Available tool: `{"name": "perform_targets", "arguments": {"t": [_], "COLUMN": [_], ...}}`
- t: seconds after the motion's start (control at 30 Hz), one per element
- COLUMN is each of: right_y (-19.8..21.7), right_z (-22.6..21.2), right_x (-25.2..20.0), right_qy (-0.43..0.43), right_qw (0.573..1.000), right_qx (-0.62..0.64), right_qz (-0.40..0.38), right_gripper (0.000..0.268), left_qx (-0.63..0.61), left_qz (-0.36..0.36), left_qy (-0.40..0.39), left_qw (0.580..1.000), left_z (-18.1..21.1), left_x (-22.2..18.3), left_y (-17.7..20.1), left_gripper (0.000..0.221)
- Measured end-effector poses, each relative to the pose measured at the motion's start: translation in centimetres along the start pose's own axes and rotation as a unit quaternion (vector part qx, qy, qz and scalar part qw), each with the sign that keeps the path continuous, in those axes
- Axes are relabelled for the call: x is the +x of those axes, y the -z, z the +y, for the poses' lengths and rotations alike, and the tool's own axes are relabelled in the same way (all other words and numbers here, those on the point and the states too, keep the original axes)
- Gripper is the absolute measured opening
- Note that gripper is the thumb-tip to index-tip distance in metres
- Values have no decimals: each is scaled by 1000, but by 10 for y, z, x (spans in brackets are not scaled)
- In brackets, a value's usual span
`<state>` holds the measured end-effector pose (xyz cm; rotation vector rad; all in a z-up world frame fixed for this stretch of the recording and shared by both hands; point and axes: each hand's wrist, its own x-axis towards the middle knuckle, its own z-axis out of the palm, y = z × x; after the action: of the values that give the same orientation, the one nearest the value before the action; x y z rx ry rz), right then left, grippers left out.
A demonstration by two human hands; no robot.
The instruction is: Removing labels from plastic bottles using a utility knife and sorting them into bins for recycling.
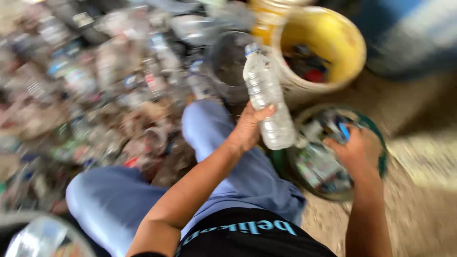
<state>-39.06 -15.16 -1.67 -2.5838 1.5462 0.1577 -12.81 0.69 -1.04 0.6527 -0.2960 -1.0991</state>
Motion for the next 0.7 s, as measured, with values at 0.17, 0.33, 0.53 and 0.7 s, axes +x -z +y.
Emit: {"name": "perform_targets", "arguments": {"t": [0.17,0.33,0.53,0.7], "right_y": [78,21,2,-24], "right_z": [-188,-330,-470,-561], "right_x": [-53,-41,-129,-260], "right_qy": [402,553,603,426], "right_qw": [809,661,513,523], "right_qx": [403,477,582,546], "right_qz": [148,173,-186,-497], "right_gripper": [112,98,74,59], "left_qx": [-143,-139,-166,-53], "left_qz": [25,277,360,472], "left_qy": [-189,-330,-587,-690], "left_qw": [971,892,705,546], "left_z": [68,138,199,199], "left_x": [-45,-144,-345,-470], "left_y": [11,54,97,101], "left_gripper": [54,60,60,40]}}
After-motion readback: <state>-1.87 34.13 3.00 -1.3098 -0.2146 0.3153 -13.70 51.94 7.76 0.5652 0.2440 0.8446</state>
